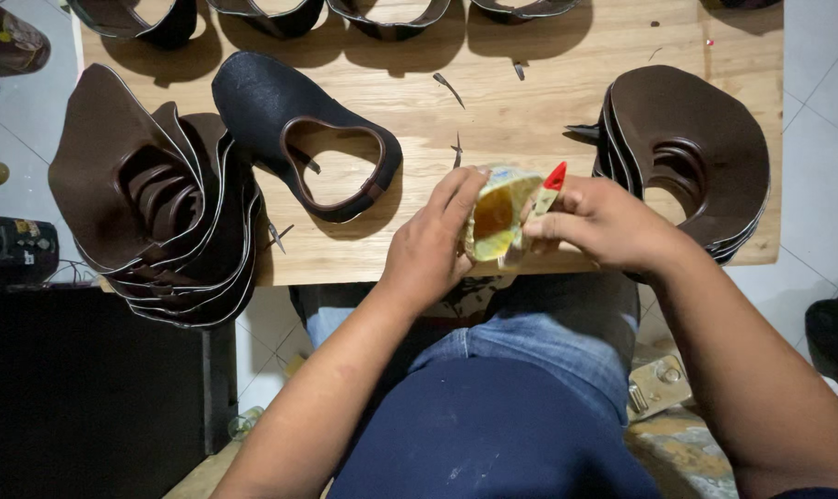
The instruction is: The person picks up a curved leather shoe upper from the workbench, holds it in one hand, and uses a brush to spread yellow adhesive from a small container along the edge of the upper. They rotate the upper to coat different sections, then set it on a stack and pick up the next upper to repeat the process.
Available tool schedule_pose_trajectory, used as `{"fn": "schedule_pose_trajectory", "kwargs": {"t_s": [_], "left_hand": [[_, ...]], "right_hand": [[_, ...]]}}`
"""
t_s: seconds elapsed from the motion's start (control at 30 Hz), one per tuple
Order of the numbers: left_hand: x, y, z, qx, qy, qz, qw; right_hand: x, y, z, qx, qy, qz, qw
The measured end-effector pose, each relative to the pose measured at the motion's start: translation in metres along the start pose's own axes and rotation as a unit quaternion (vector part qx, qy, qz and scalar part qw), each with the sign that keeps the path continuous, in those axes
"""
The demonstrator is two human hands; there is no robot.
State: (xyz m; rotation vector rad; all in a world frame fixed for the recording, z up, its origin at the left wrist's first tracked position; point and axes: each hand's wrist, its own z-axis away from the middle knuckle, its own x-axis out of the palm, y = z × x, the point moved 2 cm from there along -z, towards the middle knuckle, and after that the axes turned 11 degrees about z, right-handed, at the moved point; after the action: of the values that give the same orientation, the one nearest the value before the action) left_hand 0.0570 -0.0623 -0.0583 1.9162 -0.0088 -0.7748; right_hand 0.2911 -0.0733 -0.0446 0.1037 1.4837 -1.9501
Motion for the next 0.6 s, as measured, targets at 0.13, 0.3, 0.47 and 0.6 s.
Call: {"fn": "schedule_pose_trajectory", "kwargs": {"t_s": [0.13,0.3,0.47,0.6], "left_hand": [[0.002,-0.002,0.001,-0.015,-0.006,-0.015,1.0],[0.007,0.001,0.003,-0.002,-0.021,-0.048,0.999],[0.009,0.004,0.003,0.008,-0.026,-0.072,0.997],[0.008,0.004,0.003,0.006,-0.012,-0.053,0.999]], "right_hand": [[0.005,-0.003,0.01,-0.003,0.097,-0.068,0.993],[0.026,-0.007,0.009,-0.059,0.207,0.176,0.961],[0.03,0.001,0.004,-0.07,0.16,0.169,0.97],[0.019,0.007,0.0,-0.027,0.076,0.025,0.996]]}}
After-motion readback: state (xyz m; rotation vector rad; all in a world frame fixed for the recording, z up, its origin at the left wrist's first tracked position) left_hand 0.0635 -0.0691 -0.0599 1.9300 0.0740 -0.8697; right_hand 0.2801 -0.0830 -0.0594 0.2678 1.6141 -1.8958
